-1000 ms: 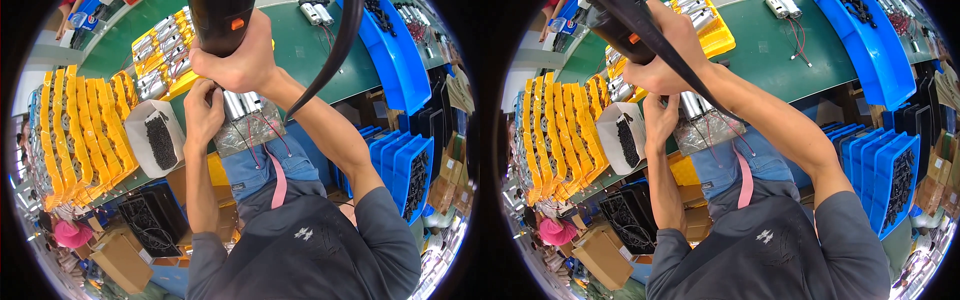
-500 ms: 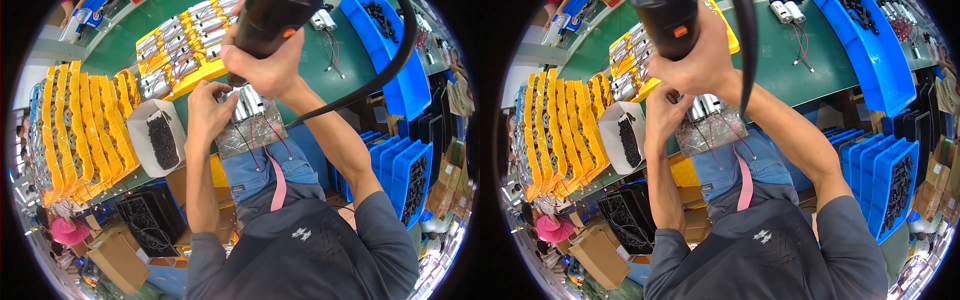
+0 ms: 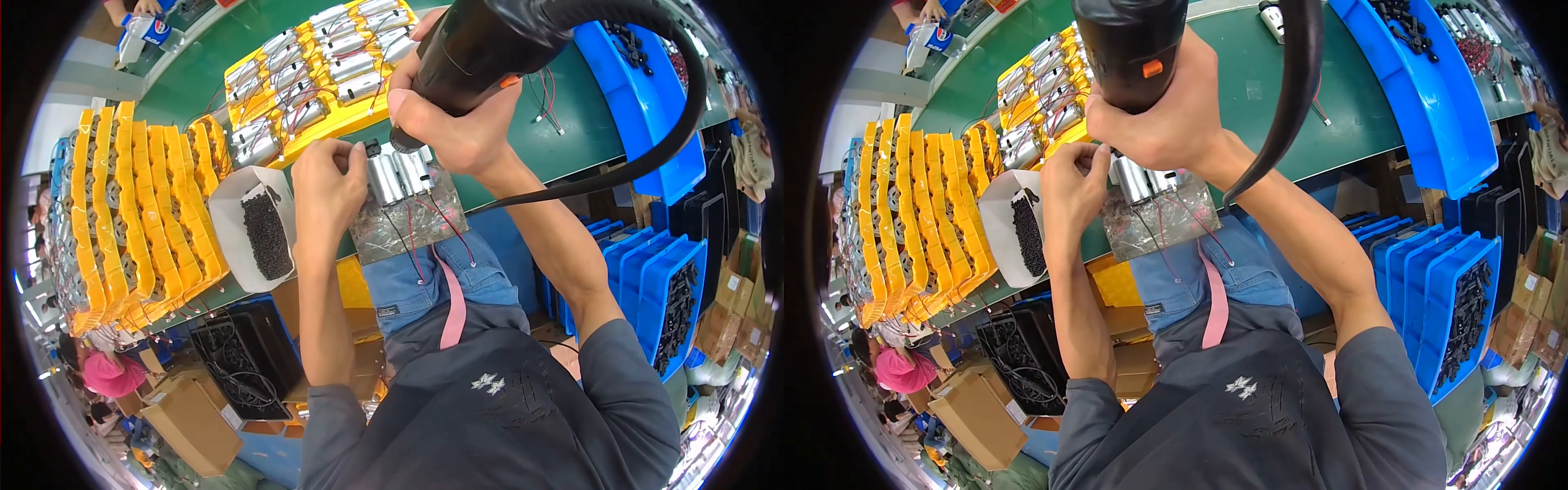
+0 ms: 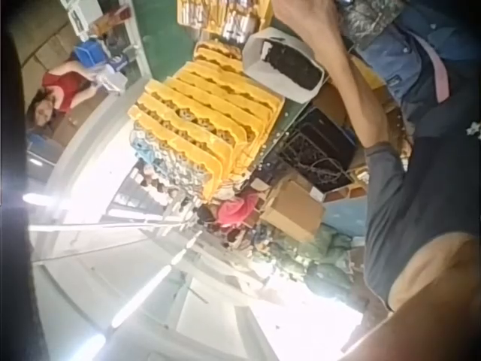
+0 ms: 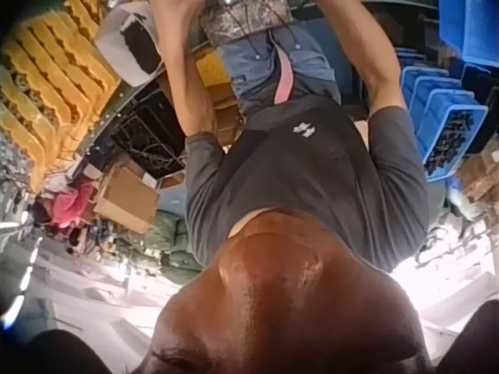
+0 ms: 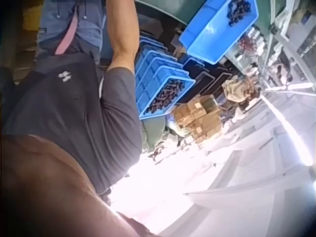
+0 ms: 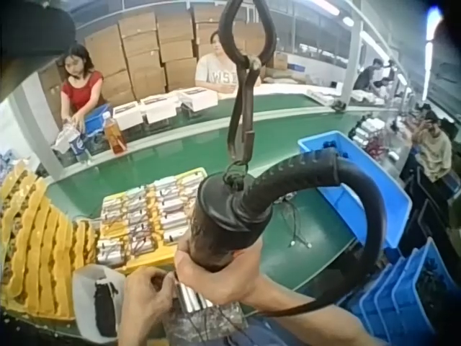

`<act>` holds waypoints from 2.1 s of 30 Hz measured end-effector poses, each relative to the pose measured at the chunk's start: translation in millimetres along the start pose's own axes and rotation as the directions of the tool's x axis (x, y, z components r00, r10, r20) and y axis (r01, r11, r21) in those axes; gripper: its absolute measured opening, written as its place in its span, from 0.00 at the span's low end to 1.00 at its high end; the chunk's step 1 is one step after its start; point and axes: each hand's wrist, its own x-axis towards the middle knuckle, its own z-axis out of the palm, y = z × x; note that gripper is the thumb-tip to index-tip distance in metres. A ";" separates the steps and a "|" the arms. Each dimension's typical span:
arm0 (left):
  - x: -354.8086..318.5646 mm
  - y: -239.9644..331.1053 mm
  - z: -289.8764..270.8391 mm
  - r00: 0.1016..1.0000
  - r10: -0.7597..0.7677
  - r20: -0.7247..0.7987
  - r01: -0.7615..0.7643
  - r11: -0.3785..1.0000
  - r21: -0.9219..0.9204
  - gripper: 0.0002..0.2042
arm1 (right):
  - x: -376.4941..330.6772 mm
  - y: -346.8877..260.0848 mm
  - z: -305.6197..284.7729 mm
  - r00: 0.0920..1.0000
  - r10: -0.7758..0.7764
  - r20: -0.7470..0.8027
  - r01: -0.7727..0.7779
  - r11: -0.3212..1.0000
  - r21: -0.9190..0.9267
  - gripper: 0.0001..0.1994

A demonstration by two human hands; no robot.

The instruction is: Assemble electric motor components using an electric screwdriver and organize them into bins.

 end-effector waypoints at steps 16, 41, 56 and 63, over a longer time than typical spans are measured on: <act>14.7 19.8 40.3 0.980 0.127 -0.150 -0.049 0.897 0.439 0.04 | -10.2 -14.3 -13.5 0.980 0.191 0.052 -0.197 0.966 0.166 0.25; -63.8 9.3 26.8 0.977 -0.083 0.198 0.207 0.115 -0.972 0.08 | -9.6 -65.5 -46.6 0.985 0.151 0.084 -0.170 0.932 0.319 0.21; -84.1 20.0 30.4 0.975 0.172 -0.144 -0.219 0.867 -0.448 0.05 | -15.9 -98.5 -29.6 0.974 0.207 0.090 -0.225 0.920 0.320 0.24; -79.6 17.5 28.1 0.919 0.330 -0.216 -0.379 0.890 -0.253 0.06 | -21.4 -106.0 -16.3 0.963 0.254 0.094 -0.270 0.887 0.376 0.24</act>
